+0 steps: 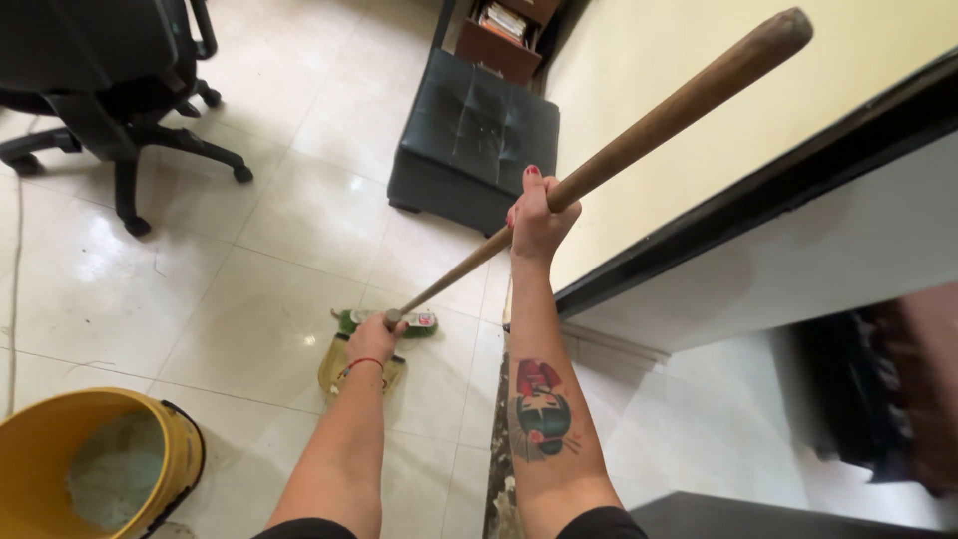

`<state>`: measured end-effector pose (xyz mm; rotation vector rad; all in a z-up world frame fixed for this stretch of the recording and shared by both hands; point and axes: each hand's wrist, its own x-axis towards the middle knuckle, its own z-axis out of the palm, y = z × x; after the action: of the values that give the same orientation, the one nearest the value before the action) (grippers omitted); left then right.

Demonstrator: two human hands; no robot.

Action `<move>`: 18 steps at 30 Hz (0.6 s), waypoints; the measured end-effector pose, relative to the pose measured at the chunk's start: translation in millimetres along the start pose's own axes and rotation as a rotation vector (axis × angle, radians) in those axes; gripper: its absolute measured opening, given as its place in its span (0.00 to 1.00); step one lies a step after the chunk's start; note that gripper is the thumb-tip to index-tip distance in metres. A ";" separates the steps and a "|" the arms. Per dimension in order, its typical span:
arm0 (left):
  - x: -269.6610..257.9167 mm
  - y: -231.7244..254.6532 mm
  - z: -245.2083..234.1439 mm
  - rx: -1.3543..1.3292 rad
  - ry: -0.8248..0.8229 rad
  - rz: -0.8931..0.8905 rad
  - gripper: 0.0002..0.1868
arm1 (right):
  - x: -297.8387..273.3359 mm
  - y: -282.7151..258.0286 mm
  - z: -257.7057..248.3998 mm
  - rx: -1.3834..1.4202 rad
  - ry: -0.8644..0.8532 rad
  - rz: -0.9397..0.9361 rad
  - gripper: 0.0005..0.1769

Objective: Sweeping the floor with a broom and dustpan, moving an ottoman, and organizing papers on a cork bulletin board.

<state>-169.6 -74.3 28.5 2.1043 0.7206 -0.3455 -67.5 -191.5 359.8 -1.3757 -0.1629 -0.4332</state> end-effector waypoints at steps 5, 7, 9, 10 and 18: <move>-5.2 -7.2 -0.7 -0.039 -0.003 -0.026 0.23 | -2.2 8.5 7.4 -0.048 0.023 -0.032 0.25; -12.8 -5.8 -8.1 -0.025 -0.007 -0.017 0.23 | -7.2 7.3 13.9 -0.051 0.027 -0.033 0.24; -17.7 -7.4 -9.6 -0.015 -0.010 -0.008 0.23 | -11.8 8.0 18.5 -0.055 0.027 -0.036 0.24; -18.3 -9.8 -7.9 -0.029 -0.002 -0.001 0.22 | -13.7 9.5 20.0 -0.071 0.009 -0.048 0.22; -17.4 -32.4 5.2 -0.070 -0.031 0.009 0.24 | -27.4 47.6 11.7 -0.111 -0.054 -0.072 0.23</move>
<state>-203.0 -69.9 12.9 2.0312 0.6952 -0.3428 -72.2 -168.4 308.8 -1.4946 -0.2361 -0.4708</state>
